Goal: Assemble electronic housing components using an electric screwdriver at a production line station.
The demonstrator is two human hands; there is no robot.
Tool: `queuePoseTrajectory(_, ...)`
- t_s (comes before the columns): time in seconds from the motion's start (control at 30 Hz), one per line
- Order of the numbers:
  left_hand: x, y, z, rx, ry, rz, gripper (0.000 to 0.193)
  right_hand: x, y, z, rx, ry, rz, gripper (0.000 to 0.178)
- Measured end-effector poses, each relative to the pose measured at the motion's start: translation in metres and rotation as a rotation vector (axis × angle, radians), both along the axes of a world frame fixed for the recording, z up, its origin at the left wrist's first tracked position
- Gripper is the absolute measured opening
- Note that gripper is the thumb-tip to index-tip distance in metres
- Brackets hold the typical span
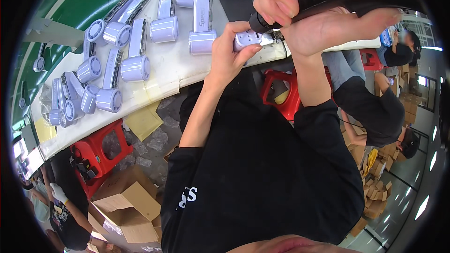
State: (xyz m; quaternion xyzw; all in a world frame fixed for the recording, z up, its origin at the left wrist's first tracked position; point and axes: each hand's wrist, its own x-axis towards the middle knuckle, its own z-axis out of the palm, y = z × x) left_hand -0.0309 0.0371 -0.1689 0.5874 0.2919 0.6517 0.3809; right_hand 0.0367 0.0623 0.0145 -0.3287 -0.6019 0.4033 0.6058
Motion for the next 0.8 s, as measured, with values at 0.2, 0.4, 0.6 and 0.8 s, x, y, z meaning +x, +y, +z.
queuePoseTrajectory(0.2,0.0,0.0,0.001,-0.007,-0.008,-0.017,0.042,-0.012,0.004,-0.001,-0.024,0.929,0.44,0.087)
queuePoseTrajectory(0.4,-0.001,-0.002,0.002,-0.007,0.022,0.0,0.043,-0.014,0.004,0.001,-0.058,0.985,0.501,0.087)
queuePoseTrajectory(0.6,-0.002,-0.003,-0.002,-0.031,0.025,0.004,0.046,-0.004,0.003,-0.003,0.028,0.786,0.507,0.084)
queuePoseTrajectory(0.8,0.002,-0.003,-0.001,-0.044,0.014,-0.043,0.047,0.027,0.001,-0.01,0.11,0.512,0.473,0.081)
